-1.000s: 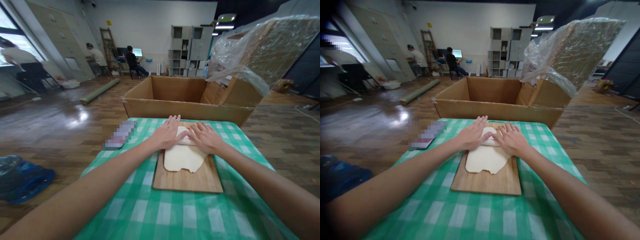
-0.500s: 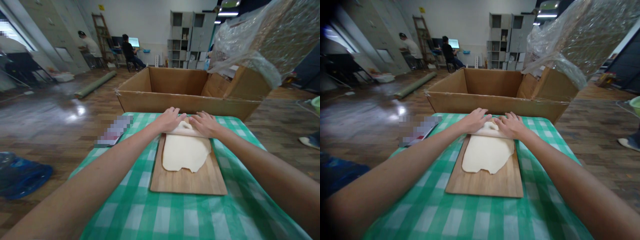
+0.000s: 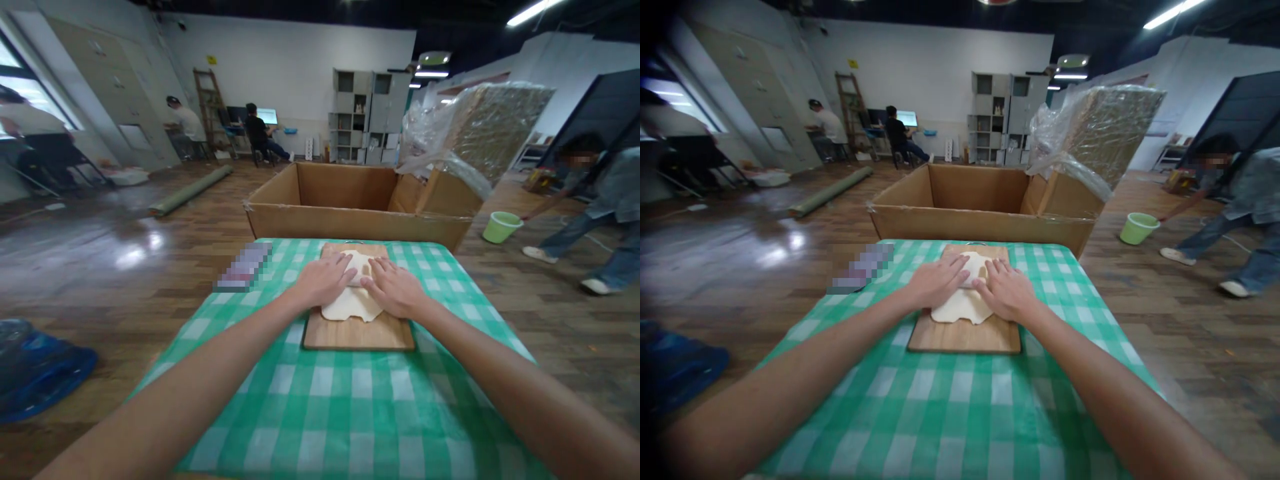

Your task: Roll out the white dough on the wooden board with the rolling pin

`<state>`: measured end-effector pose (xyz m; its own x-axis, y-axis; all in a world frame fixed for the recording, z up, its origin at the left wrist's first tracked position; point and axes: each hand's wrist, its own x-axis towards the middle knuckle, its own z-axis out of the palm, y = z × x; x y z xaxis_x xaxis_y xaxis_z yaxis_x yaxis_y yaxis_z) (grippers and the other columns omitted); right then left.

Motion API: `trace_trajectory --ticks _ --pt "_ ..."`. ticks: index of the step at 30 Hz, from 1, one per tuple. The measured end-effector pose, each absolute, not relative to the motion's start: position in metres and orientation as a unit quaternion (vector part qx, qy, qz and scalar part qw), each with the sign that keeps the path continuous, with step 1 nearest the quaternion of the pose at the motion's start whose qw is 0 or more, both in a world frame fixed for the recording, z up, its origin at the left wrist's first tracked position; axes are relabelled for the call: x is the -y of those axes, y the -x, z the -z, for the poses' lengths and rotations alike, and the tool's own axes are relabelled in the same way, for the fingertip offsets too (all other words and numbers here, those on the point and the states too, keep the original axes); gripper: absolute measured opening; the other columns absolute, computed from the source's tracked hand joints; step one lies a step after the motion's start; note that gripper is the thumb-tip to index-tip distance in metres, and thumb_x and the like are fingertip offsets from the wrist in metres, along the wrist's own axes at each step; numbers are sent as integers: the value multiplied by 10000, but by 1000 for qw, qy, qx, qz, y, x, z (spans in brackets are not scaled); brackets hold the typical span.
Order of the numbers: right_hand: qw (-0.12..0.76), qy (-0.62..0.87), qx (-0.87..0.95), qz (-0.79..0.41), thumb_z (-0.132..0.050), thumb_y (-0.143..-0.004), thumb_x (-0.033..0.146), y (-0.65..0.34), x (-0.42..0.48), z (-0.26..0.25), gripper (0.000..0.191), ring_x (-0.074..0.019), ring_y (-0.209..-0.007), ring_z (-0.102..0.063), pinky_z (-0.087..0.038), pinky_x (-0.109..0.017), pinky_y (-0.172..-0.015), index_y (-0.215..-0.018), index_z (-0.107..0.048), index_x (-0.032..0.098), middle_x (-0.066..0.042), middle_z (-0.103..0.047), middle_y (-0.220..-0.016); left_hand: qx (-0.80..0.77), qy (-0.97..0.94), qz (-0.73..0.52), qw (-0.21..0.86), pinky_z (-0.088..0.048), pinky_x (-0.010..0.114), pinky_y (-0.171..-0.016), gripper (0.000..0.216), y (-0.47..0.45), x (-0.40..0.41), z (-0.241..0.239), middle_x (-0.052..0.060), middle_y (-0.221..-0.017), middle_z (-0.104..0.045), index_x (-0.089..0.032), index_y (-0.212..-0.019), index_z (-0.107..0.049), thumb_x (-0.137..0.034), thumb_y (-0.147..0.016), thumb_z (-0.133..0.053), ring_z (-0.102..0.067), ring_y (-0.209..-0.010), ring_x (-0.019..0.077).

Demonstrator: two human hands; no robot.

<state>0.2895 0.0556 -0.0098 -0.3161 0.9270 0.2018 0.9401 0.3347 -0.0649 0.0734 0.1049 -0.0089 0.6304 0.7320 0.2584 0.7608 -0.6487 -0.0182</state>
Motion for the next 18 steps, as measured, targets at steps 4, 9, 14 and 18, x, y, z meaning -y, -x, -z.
trace_trajectory --ticks 4,9,14,18 --pt "108 548 829 23 -222 -1058 666 -290 -17 17 815 -344 -1554 -337 -324 -520 -1224 -1620 -363 93 -210 -385 -1664 390 905 142 94 -272 452 -1285 619 -63 -66 13 169 -1606 -493 -106 -1530 -474 -499 -1090 -288 -398 -1538 281" --pt "109 518 848 -4 -197 -1057 685 -295 4 20 852 -306 -1600 -230 -253 -508 -1278 -1674 -254 101 -169 -279 -1715 370 911 152 103 -198 471 -1318 639 -55 -48 18 178 -1659 -412 -81 -1574 -425 -471 -1078 -329 -281 -1597 284" --pt "102 540 835 27 -188 -1057 694 -294 -37 12 861 -331 -1604 -207 -212 -513 -1283 -1620 -382 72 -224 -295 -1699 401 901 145 83 -312 466 -1264 611 -68 -89 13 168 -1629 -463 -122 -1528 -481 -481 -1090 -252 -392 -1544 284" --pt "93 572 813 46 -183 -1070 673 -297 -91 11 777 -341 -1608 -181 -206 -532 -1271 -1594 -448 166 -193 -260 -1723 449 880 139 69 -364 495 -1210 590 -85 -136 9 171 -1587 -511 -156 -1472 -526 -483 -1091 -216 -430 -1512 302"
